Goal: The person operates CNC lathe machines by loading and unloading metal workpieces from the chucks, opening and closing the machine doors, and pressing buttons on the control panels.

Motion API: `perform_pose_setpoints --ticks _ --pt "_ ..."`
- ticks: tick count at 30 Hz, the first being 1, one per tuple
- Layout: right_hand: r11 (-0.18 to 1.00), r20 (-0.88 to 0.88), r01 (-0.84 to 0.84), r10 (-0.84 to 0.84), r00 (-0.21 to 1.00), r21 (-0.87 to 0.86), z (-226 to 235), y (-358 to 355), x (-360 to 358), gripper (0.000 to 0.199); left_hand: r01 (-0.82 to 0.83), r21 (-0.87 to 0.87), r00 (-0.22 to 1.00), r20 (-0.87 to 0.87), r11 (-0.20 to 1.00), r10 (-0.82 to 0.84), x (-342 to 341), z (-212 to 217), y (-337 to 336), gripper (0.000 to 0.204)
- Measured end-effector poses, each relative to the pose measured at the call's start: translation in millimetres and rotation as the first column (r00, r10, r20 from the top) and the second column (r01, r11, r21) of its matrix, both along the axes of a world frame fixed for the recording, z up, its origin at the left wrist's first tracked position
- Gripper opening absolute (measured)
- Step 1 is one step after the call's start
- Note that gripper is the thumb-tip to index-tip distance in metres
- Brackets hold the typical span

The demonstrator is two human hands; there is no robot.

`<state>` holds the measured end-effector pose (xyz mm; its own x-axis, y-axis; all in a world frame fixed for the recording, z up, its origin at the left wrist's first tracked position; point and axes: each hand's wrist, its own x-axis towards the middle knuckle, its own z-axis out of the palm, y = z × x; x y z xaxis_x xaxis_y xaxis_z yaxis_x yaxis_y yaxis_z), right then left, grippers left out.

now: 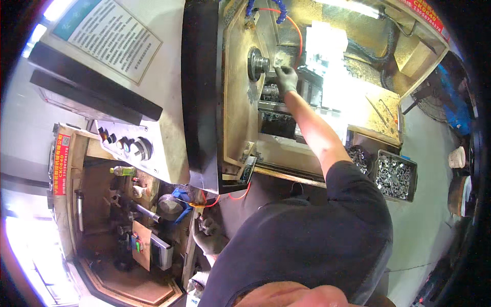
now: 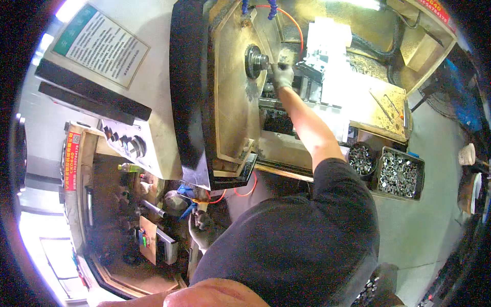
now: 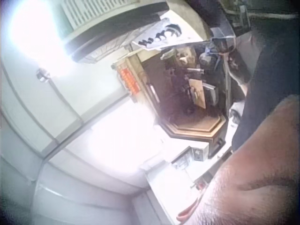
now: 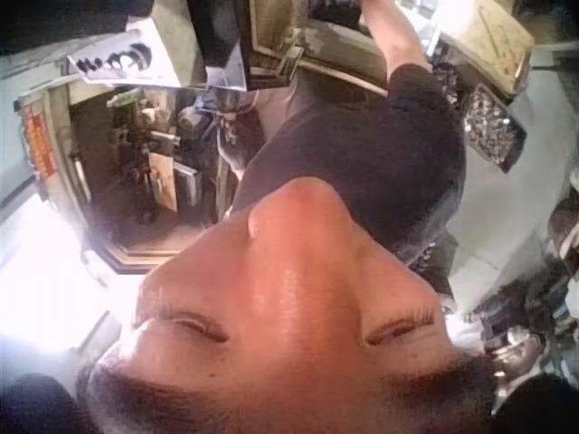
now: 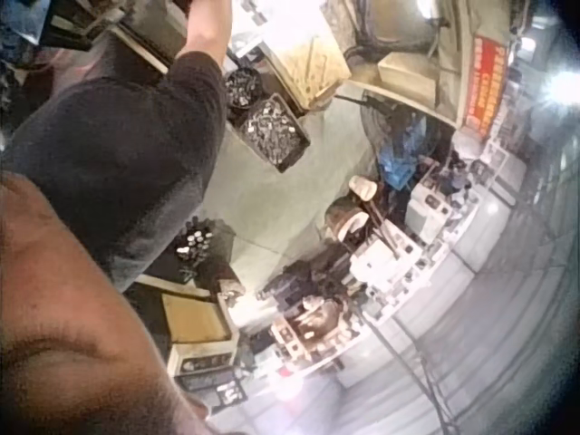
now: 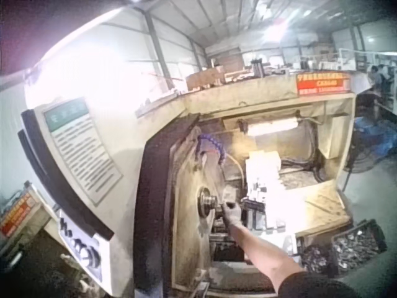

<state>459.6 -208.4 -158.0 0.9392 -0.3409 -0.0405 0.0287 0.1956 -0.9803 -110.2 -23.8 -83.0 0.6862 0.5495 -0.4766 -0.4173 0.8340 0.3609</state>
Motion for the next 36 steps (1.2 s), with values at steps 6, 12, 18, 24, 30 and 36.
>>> perform_pose_setpoints --ticks 6,12,18,24,30,36 --pt "0.891 -0.131 -0.043 -0.019 0.991 -0.451 -29.2 17.3 52.7 0.033 0.038 -0.120 0.999 -0.015 0.992 -0.040 -19.3 -5.8 -17.6 0.016" --pt "0.909 -0.154 -0.110 0.051 0.987 -0.402 -32.3 28.1 64.5 0.035 -0.107 -0.008 0.973 -0.206 0.994 0.103 -30.2 -0.7 -30.9 0.015" --pt "0.935 -0.123 -0.111 0.074 0.990 -0.337 -71.2 33.0 99.1 0.035 -0.049 0.259 0.967 -0.230 0.965 0.111 -30.7 -2.3 -16.3 0.025" --pt "0.840 -0.080 -0.025 -0.022 0.997 -0.542 -26.7 69.7 29.4 0.049 0.049 0.777 0.731 -0.456 0.627 0.508 19.9 56.4 -18.2 0.037" --pt "0.819 0.152 0.115 -0.035 0.988 -0.563 -78.3 27.4 78.6 0.039 0.241 0.953 0.769 -0.303 0.185 0.563 82.8 102.8 49.5 0.044" --pt "0.847 -0.052 -0.142 0.134 0.990 -0.513 -64.4 44.2 68.4 0.062 0.328 0.943 0.770 -0.231 -0.058 0.594 120.3 180.6 100.1 0.046"
